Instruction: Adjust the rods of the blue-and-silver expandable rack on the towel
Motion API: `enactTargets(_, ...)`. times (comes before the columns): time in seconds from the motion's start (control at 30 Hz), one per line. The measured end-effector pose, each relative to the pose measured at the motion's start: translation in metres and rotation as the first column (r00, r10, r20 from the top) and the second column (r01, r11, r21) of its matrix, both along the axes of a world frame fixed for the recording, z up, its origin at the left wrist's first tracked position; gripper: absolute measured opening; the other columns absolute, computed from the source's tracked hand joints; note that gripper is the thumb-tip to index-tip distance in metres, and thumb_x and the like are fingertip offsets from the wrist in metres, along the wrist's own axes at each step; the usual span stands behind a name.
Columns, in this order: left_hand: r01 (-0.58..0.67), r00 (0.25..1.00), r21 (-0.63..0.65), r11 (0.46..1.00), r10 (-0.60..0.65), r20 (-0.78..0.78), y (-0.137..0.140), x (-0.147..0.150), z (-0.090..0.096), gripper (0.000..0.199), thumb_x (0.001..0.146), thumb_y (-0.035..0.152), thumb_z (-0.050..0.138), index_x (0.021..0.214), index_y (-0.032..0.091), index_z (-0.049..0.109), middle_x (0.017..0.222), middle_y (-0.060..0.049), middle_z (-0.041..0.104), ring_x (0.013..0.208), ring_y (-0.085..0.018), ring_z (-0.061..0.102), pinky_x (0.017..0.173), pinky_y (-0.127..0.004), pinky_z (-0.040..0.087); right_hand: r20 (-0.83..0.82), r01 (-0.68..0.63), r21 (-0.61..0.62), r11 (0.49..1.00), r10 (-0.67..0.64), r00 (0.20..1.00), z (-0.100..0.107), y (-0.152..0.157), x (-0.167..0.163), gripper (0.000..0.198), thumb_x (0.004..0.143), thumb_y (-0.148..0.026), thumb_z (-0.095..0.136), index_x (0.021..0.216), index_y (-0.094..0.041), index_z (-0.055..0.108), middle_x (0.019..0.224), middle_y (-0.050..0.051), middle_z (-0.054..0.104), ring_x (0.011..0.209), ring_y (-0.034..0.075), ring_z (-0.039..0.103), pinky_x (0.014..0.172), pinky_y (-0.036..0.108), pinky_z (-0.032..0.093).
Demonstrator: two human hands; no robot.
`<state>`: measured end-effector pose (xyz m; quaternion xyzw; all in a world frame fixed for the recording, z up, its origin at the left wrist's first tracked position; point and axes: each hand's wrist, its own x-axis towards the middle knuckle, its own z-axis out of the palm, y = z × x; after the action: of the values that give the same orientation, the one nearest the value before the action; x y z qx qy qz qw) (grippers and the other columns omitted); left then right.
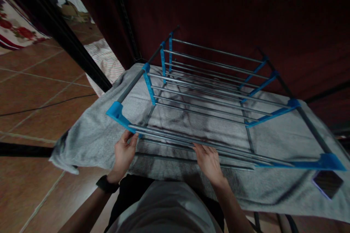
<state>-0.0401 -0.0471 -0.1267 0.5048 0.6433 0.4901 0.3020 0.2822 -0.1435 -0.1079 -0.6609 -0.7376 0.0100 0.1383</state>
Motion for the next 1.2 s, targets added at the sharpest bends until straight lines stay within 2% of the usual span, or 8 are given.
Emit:
enactTargets(0.17,0.014,0.999,0.011,1.0,-0.014,-0.036,0.005,-0.001,-0.002,0.043,0.08,0.063,0.072,0.098,0.025,0.07,0.098,-0.006,0.074,0.094,-0.027,0.069,0.092,-0.039,0.055,-0.104,-0.078,0.174,0.982,0.098,0.99,-0.005,-0.011,-0.007,0.045,0.102,-0.012,0.047,0.14,-0.028,0.066,0.127,0.009,0.072,0.117,0.022,0.065,0.101,0.037,0.049)
enactTargets(0.23,0.024,0.999,0.016,1.0,-0.023,-0.031,0.006,-0.003,-0.004,0.044,0.08,0.064,0.071,0.1,0.024,0.07,0.1,-0.006,0.074,0.095,-0.027,0.069,0.093,-0.04,0.055,-0.181,-0.111,0.244,0.963,0.157,0.971,-0.008,-0.018,-0.013,0.048,0.101,-0.009,0.043,0.138,-0.027,0.067,0.129,0.009,0.071,0.118,0.021,0.065,0.103,0.037,0.05)
enactTargets(0.3,0.041,0.999,0.02,0.999,-0.041,-0.029,0.008,-0.005,-0.006,0.044,0.08,0.063,0.071,0.1,0.024,0.069,0.102,-0.007,0.074,0.097,-0.028,0.07,0.093,-0.041,0.055,-0.243,-0.131,0.246,0.96,0.192,0.951,-0.014,-0.025,-0.017,0.048,0.101,-0.009,0.041,0.134,-0.027,0.069,0.125,0.008,0.072,0.114,0.02,0.065,0.102,0.036,0.051)
enactTargets(0.5,0.111,0.988,-0.089,0.99,-0.119,-0.094,0.014,-0.011,-0.012,0.043,0.073,0.063,0.072,0.094,0.026,0.067,0.094,-0.005,0.074,0.089,-0.029,0.07,0.085,-0.043,0.058,-0.263,-0.051,0.118,0.992,0.081,0.961,-0.032,-0.035,-0.014,0.044,0.1,-0.007,0.042,0.131,-0.023,0.07,0.128,0.009,0.07,0.115,0.02,0.063,0.107,0.038,0.049)
enactTargets(0.7,0.099,0.955,-0.208,0.973,-0.152,-0.255,0.021,-0.021,-0.032,0.042,0.07,0.058,0.066,0.095,0.025,0.062,0.087,-0.005,0.069,0.084,-0.032,0.067,0.084,-0.051,0.055,-0.154,-0.01,-0.067,0.998,-0.001,0.988,-0.034,-0.019,-0.005,0.038,0.101,-0.016,0.051,0.136,-0.023,0.066,0.129,0.009,0.07,0.12,0.021,0.062,0.107,0.037,0.047)
enactTargets(0.87,0.17,0.917,-0.183,0.968,-0.223,-0.33,0.03,-0.036,-0.05,0.035,0.071,0.056,0.062,0.091,0.028,0.059,0.084,-0.004,0.069,0.09,-0.033,0.067,0.086,-0.051,0.054,-0.063,0.024,-0.235,0.972,-0.04,0.997,-0.032,0.003,-0.01,0.033,0.106,-0.028,0.05,0.135,-0.028,0.065,0.126,0.006,0.073,0.114,0.022,0.066,0.102,0.036,0.049)
enactTargets(1.03,0.221,0.895,-0.194,0.956,-0.278,-0.349,0.032,-0.035,-0.039,0.034,0.069,0.051,0.061,0.091,0.025,0.058,0.086,-0.006,0.068,0.089,-0.032,0.067,0.086,-0.05,0.055,-0.051,0.006,-0.359,0.933,-0.025,0.998,-0.033,0.008,-0.009,0.035,0.108,-0.031,0.045,0.137,-0.029,0.065,0.125,0.007,0.074,0.113,0.023,0.069,0.102,0.035,0.049)
enactTargets(1.2,0.276,0.914,-0.201,0.94,-0.321,-0.247,0.027,-0.03,-0.026,0.03,0.07,0.048,0.063,0.087,0.025,0.055,0.082,-0.005,0.067,0.079,-0.028,0.065,0.079,-0.045,0.057,-0.053,0.035,-0.373,0.927,-0.059,0.997,-0.039,0.003,-0.007,0.037,0.108,-0.03,0.043,0.136,-0.028,0.067,0.13,0.008,0.073,0.117,0.024,0.068,0.105,0.036,0.047)
